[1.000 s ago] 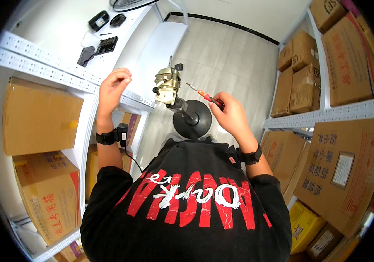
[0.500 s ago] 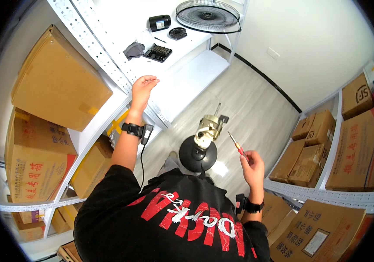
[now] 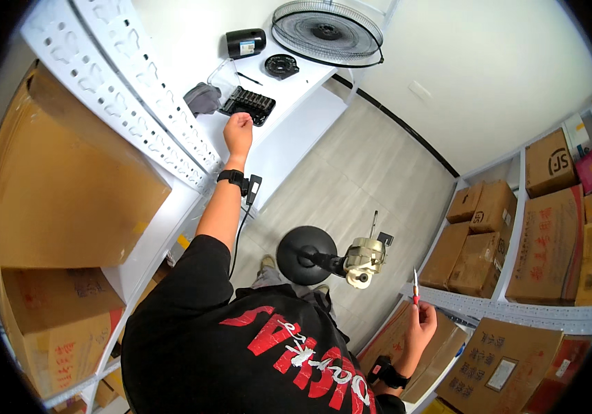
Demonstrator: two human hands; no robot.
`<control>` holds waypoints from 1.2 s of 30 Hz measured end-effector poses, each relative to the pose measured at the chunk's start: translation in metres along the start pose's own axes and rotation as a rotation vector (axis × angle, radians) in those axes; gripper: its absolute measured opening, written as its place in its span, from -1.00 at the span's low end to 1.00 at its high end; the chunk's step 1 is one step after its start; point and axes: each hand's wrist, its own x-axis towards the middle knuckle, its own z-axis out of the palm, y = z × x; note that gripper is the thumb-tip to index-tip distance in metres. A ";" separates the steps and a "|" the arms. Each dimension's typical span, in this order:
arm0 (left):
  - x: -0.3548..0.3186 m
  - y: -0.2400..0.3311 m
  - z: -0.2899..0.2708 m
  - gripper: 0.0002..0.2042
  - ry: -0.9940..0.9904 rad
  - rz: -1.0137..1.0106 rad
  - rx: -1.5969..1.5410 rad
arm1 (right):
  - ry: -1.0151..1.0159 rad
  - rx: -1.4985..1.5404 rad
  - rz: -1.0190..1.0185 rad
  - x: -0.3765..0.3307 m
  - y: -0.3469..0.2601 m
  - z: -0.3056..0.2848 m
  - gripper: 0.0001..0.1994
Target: The person uses a red-handled screwdriver to tighten screws on a metallic mechanical component mounted on a stand. They repeatedly rotate the part to access different screw locations and continue tightening throughout the clip.
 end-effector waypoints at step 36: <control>-0.131 0.110 -0.052 -0.87 -0.886 -0.086 -0.315 | 0.096 -0.029 0.002 -0.037 -0.031 0.035 -0.88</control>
